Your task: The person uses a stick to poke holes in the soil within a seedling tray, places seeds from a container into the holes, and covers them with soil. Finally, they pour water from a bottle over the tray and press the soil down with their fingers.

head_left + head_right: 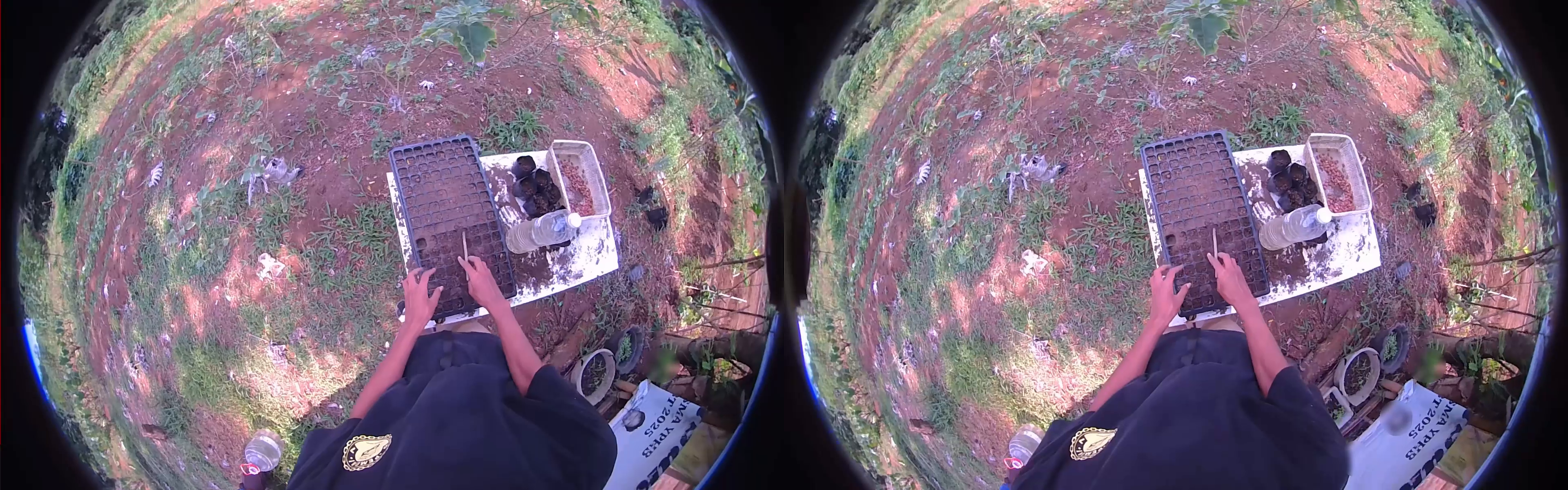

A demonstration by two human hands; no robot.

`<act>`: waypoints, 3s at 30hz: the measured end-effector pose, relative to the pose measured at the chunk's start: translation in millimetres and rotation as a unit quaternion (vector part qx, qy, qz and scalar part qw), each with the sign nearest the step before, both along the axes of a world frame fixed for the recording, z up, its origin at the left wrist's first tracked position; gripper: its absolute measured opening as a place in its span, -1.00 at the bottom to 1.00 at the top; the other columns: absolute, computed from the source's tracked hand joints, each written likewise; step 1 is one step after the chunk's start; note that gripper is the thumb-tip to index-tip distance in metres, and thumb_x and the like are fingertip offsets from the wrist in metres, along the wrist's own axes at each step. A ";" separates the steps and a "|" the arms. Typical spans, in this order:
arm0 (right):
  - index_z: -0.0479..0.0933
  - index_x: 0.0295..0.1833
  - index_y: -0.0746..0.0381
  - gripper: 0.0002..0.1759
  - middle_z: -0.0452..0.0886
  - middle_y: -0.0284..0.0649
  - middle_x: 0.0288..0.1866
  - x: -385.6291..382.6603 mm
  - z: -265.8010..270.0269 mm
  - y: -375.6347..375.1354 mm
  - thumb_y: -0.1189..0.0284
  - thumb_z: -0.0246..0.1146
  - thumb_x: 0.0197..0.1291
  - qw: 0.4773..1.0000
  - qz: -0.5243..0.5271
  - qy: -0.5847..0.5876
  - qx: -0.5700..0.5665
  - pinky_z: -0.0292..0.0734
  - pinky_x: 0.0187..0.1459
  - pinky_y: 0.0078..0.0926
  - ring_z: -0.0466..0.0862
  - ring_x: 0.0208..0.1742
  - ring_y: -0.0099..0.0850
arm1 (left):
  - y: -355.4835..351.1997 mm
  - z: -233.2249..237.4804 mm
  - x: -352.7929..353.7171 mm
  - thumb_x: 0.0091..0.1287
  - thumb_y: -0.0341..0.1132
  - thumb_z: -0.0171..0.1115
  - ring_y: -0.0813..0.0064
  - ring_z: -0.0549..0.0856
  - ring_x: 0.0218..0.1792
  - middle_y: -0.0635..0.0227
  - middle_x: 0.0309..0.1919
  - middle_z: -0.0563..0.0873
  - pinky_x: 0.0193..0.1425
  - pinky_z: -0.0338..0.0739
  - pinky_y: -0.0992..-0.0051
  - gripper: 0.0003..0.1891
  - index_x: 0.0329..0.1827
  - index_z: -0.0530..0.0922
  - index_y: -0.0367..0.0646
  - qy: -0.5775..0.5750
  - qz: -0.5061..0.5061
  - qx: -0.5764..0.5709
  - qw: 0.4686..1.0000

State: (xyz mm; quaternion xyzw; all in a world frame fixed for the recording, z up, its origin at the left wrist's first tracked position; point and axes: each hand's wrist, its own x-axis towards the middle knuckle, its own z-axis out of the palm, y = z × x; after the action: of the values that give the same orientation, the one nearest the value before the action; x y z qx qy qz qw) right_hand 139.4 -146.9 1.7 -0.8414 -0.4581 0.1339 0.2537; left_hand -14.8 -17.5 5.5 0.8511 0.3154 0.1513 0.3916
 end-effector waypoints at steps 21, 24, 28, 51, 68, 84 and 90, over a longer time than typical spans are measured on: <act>0.64 -0.23 0.31 -0.84 0.69 -0.11 -0.48 42.4 11.9 -105.5 0.42 0.33 0.19 0.947 -0.214 0.221 0.090 0.54 -0.33 -0.33 0.70 -0.44 -0.29 | -62.7 33.1 74.5 0.31 -0.33 0.32 0.60 0.69 -0.46 0.27 -0.45 0.77 -0.30 0.55 0.50 -0.82 -0.19 0.72 -0.28 0.005 -0.151 -0.209 0.966; 0.64 -0.23 0.34 -0.84 0.70 -0.13 -0.46 67.2 9.6 -133.0 0.45 0.34 0.17 0.950 -0.205 0.212 0.104 0.55 -0.34 -0.41 0.69 -0.44 -0.41 | -84.2 32.2 99.2 0.27 -0.32 0.36 0.59 0.71 -0.44 0.25 -0.43 0.79 -0.27 0.56 0.52 -0.82 -0.22 0.74 -0.27 0.028 -0.168 -0.202 0.964; 0.64 -0.21 0.33 -0.85 0.70 -0.13 -0.45 104.1 3.4 -167.7 0.46 0.34 0.17 0.945 -0.233 0.201 0.113 0.56 -0.33 -0.42 0.69 -0.43 -0.40 | -119.7 29.0 131.4 0.26 -0.30 0.38 0.59 0.71 -0.41 0.26 -0.43 0.79 -0.24 0.58 0.48 -0.80 -0.22 0.74 -0.28 0.043 -0.212 -0.224 0.950; 0.65 -0.18 0.28 -0.86 0.73 -0.21 -0.31 294.3 9.2 -257.2 0.55 0.37 0.11 0.930 -0.295 0.136 0.172 0.58 -0.29 -0.47 0.69 -0.37 -0.44 | -204.2 26.0 318.1 0.22 -0.32 0.41 0.58 0.69 -0.47 0.25 -0.48 0.76 -0.33 0.53 0.50 -0.80 -0.26 0.71 -0.31 0.001 -0.197 -0.201 0.960; 0.76 -0.20 0.12 -0.76 0.71 0.06 -0.30 390.7 -44.3 -164.3 0.54 0.24 0.03 0.975 -0.218 0.040 0.011 0.63 -0.06 -0.15 0.72 -0.20 -0.01 | -188.5 11.0 367.8 0.26 -0.35 0.31 0.04 0.58 0.17 -0.03 0.21 0.58 0.31 0.43 0.24 -0.66 0.09 0.63 -0.25 -0.012 -0.231 0.013 0.973; 0.74 -0.28 0.05 -0.84 0.75 -0.21 -0.33 385.2 -39.1 -159.8 0.39 0.43 -0.06 0.965 -0.252 0.054 -0.051 0.62 -0.18 -0.23 0.74 -0.25 -0.19 | -183.8 15.3 391.1 0.24 -0.30 0.31 0.01 0.56 0.15 0.07 0.24 0.54 0.28 0.46 0.17 -0.59 0.16 0.57 -0.21 0.075 -0.286 0.059 0.953; 0.63 -0.35 0.25 -0.85 0.70 -0.12 -0.40 382.4 -25.5 -161.2 0.43 0.40 -0.06 0.946 -0.273 0.103 0.143 0.63 -0.23 -0.36 0.74 -0.33 -0.21 | -186.7 14.5 386.0 0.26 -0.33 0.28 0.03 0.56 0.12 0.08 0.11 0.59 0.21 0.48 0.17 -0.63 0.14 0.57 -0.18 -0.014 -0.233 0.006 0.972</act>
State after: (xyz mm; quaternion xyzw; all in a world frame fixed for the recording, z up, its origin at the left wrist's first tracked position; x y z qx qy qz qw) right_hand 521.8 -308.1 -23.8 -0.8707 -0.1968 0.0782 0.4439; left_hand 371.2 -204.2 20.1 0.9012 0.1022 0.0693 0.4155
